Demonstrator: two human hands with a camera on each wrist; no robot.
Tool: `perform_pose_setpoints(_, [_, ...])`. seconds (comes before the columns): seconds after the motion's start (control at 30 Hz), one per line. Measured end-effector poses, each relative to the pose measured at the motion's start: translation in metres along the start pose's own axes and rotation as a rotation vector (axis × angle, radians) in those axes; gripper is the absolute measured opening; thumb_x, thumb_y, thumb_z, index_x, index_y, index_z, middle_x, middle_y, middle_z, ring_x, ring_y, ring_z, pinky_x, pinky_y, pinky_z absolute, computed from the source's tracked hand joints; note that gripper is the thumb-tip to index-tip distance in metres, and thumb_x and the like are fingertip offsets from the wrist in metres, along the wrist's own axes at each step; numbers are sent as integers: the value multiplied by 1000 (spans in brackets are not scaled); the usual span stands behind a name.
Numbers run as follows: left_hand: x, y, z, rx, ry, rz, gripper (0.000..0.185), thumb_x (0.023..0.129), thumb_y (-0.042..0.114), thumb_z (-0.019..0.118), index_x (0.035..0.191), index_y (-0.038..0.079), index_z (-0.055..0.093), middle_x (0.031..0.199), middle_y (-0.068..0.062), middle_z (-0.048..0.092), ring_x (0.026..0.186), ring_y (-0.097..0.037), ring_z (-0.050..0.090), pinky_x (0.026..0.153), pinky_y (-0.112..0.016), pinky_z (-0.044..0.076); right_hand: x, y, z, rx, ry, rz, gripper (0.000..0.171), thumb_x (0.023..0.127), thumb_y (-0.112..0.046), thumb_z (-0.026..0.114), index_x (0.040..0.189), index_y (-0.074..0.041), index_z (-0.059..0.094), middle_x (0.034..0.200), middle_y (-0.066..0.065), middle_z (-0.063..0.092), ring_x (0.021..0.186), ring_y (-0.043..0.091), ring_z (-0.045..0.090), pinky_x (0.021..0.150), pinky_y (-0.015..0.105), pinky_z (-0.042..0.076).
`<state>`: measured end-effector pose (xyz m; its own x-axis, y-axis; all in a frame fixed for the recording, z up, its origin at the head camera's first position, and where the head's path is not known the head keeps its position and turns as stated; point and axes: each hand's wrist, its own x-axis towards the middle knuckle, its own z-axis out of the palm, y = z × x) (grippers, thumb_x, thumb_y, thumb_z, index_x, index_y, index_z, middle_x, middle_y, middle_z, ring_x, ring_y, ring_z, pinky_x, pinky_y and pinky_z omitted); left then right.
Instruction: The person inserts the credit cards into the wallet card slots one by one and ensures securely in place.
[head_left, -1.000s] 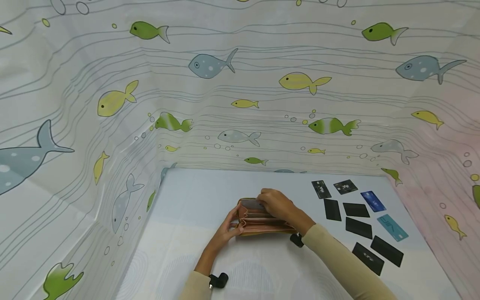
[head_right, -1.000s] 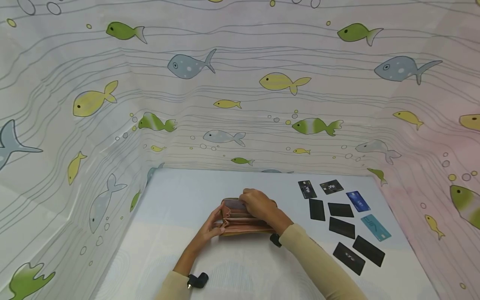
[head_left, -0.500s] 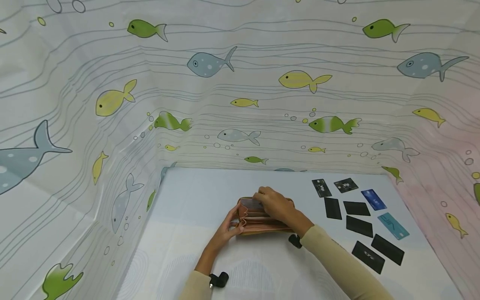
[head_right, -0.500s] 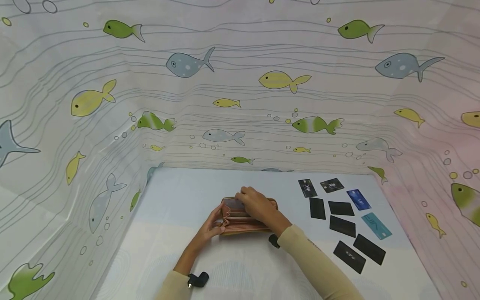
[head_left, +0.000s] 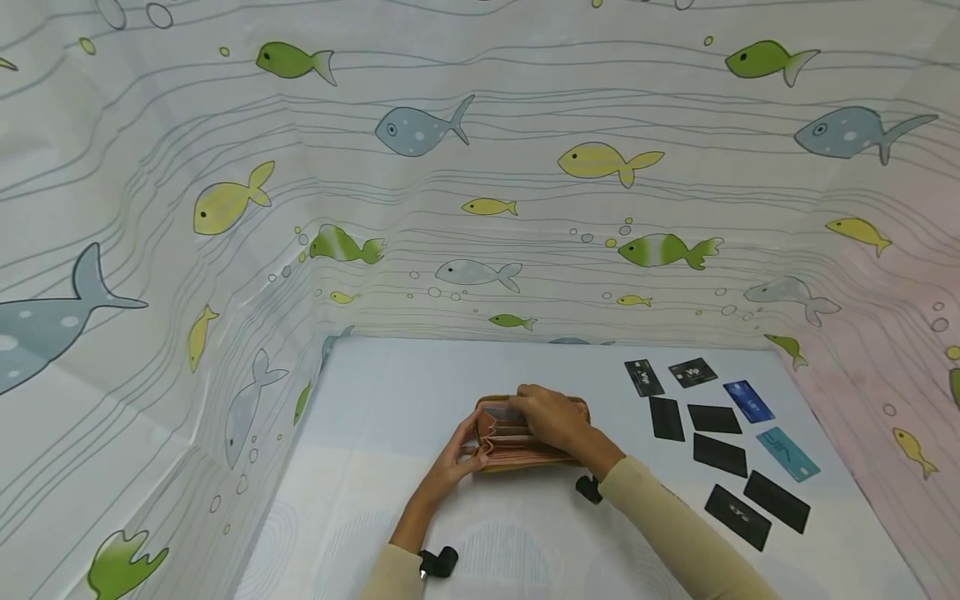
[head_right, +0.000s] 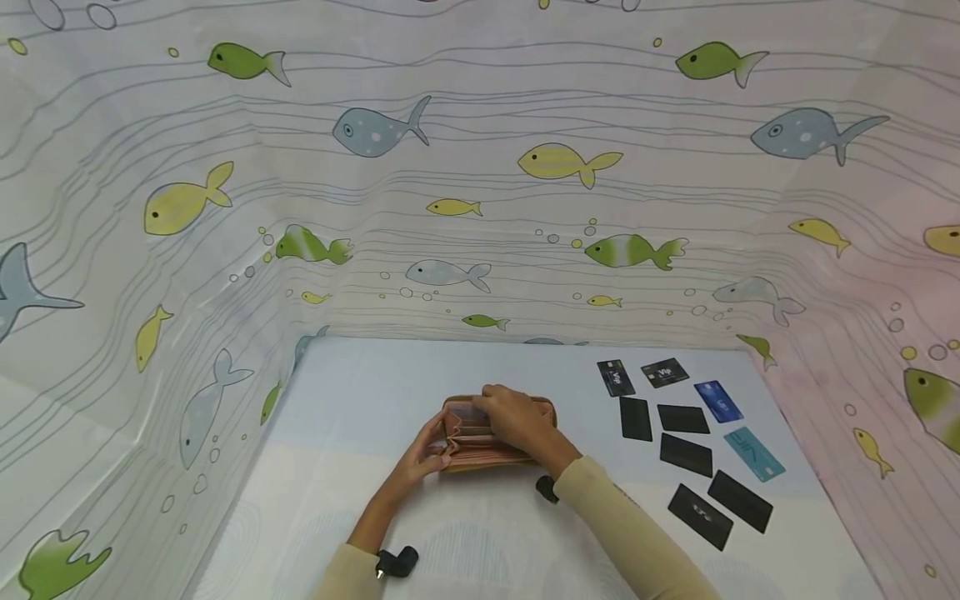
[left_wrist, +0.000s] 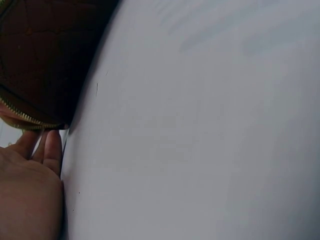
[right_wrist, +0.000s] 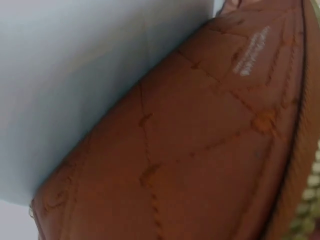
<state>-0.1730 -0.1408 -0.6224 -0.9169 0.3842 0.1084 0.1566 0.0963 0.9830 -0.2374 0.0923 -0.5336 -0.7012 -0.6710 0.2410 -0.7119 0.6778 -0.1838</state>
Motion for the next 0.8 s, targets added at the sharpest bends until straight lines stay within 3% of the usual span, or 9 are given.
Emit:
perform_pose_setpoints(0.23, [-1, 0, -1, -12, -1, 2, 75, 97, 16, 60, 161, 24, 20, 160, -13, 32, 140, -38, 36, 105, -45, 35, -1, -2, 5, -49, 17, 11, 29, 90, 0, 69, 111, -19, 76, 89, -2, 64, 80, 10, 62, 64, 24, 53])
perform_pose_setpoints(0.47, [-2, -1, 1, -16, -1, -23, 76, 97, 11, 59, 161, 25, 20, 162, -11, 29, 142, -35, 34, 108, -47, 33, -2, -2, 11, -72, -21, 26, 53, 91, -1, 69, 131, -35, 67, 86, -3, 62, 75, 8, 58, 61, 21, 49])
perform_pose_setpoints(0.8, [-1, 0, 0, -22, 11, -16, 76, 96, 9, 60, 161, 21, 21, 162, -13, 29, 142, -38, 34, 110, -56, 30, -3, -4, 17, -63, 56, -21, 35, 92, -2, 69, 118, -25, 74, 86, -2, 64, 80, 13, 60, 66, 25, 52])
